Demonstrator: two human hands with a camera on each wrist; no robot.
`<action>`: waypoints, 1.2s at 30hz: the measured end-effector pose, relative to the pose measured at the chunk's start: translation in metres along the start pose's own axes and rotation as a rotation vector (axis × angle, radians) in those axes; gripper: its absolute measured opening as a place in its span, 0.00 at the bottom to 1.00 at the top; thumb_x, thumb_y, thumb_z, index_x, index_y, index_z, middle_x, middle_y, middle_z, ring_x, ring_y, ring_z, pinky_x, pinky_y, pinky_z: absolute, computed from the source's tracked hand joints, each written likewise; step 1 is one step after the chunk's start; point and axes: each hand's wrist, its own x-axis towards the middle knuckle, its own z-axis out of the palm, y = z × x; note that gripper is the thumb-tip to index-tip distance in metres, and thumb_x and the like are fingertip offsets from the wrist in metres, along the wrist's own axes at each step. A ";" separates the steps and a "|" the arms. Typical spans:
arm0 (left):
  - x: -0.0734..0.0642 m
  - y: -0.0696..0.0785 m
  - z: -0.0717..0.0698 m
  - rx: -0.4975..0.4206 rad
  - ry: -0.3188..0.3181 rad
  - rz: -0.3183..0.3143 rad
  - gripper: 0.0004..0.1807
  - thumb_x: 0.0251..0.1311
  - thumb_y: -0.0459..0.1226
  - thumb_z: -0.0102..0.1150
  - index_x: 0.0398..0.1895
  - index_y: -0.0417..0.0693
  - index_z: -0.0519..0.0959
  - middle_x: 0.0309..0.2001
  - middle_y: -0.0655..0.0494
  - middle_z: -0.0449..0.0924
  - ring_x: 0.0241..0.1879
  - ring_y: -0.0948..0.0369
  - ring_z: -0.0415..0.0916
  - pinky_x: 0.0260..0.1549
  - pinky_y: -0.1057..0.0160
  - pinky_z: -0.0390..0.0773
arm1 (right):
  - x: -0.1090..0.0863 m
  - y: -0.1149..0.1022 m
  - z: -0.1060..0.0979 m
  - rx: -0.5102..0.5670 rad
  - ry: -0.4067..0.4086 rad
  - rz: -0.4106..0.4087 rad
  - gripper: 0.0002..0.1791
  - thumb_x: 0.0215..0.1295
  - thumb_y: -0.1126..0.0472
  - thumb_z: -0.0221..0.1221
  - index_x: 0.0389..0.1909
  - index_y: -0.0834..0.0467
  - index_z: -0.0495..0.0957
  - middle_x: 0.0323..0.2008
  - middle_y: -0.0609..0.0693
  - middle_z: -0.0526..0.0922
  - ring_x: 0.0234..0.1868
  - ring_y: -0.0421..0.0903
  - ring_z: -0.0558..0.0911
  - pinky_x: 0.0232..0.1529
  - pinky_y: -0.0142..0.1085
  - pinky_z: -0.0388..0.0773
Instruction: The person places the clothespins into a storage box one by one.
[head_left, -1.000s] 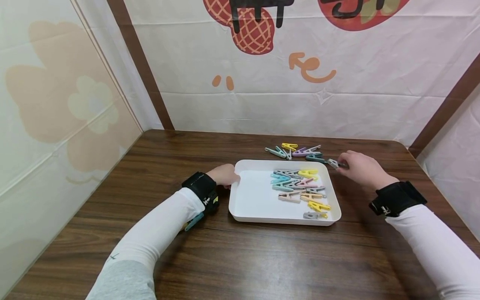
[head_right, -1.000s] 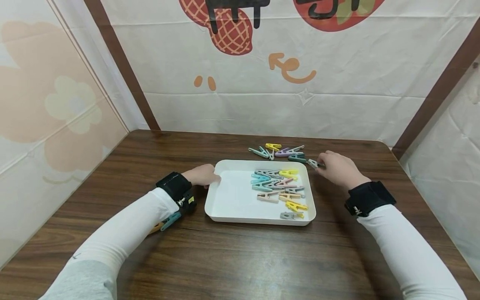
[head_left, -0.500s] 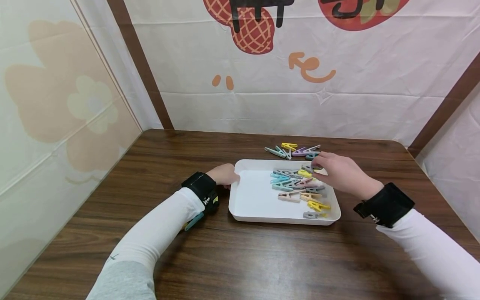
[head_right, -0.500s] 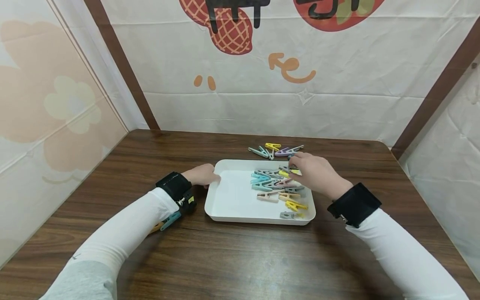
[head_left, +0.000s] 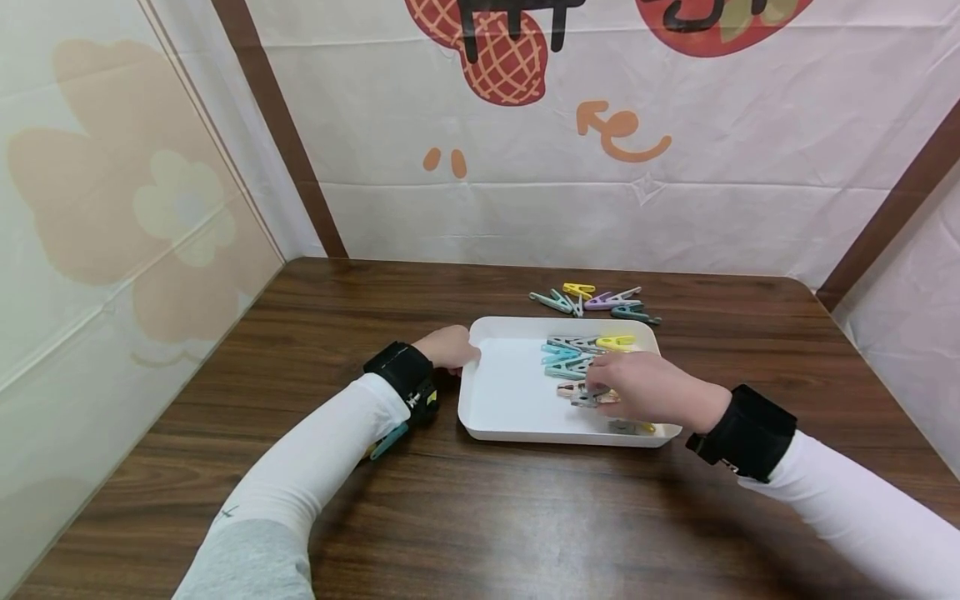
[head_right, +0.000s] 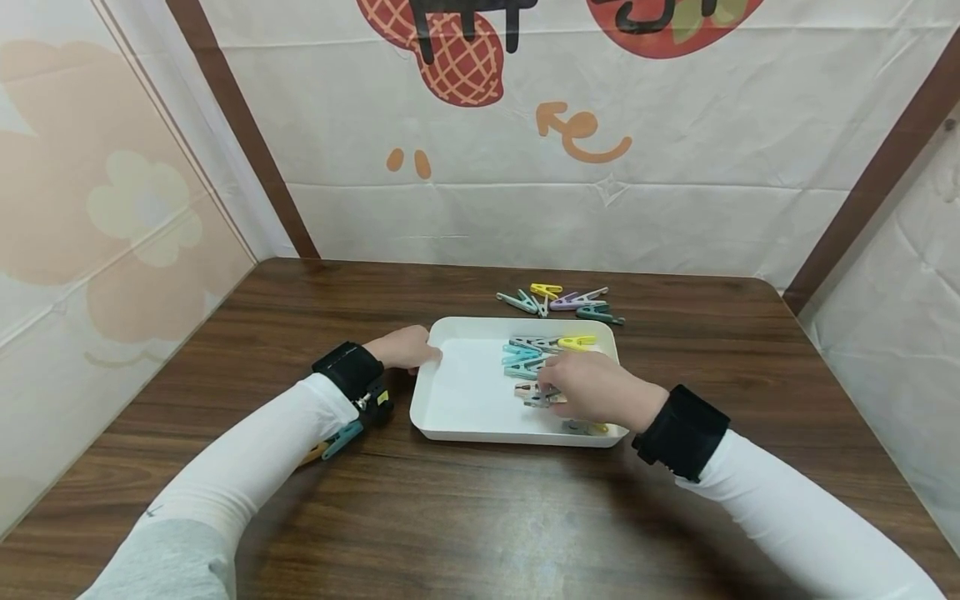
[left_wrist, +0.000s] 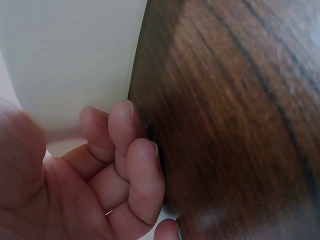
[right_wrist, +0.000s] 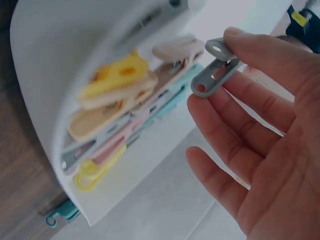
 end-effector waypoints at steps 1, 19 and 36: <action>0.000 0.000 0.000 0.002 0.000 -0.003 0.11 0.62 0.36 0.48 0.31 0.37 0.79 0.20 0.52 0.75 0.21 0.59 0.72 0.24 0.66 0.69 | 0.000 -0.001 0.001 0.006 -0.013 -0.002 0.10 0.53 0.59 0.71 0.35 0.52 0.82 0.33 0.43 0.81 0.35 0.40 0.78 0.34 0.37 0.76; 0.002 -0.001 0.001 -0.003 0.007 -0.003 0.11 0.61 0.35 0.48 0.31 0.37 0.78 0.20 0.52 0.76 0.21 0.59 0.72 0.24 0.66 0.69 | 0.002 0.001 0.013 -0.036 -0.101 0.029 0.08 0.55 0.57 0.71 0.32 0.53 0.81 0.31 0.43 0.79 0.31 0.41 0.75 0.30 0.36 0.73; 0.006 -0.003 0.004 0.010 0.010 -0.026 0.11 0.62 0.36 0.48 0.31 0.38 0.78 0.20 0.51 0.76 0.21 0.58 0.72 0.25 0.65 0.69 | -0.004 0.004 0.009 -0.060 -0.103 0.084 0.14 0.52 0.59 0.72 0.22 0.52 0.74 0.22 0.41 0.69 0.24 0.41 0.66 0.25 0.34 0.62</action>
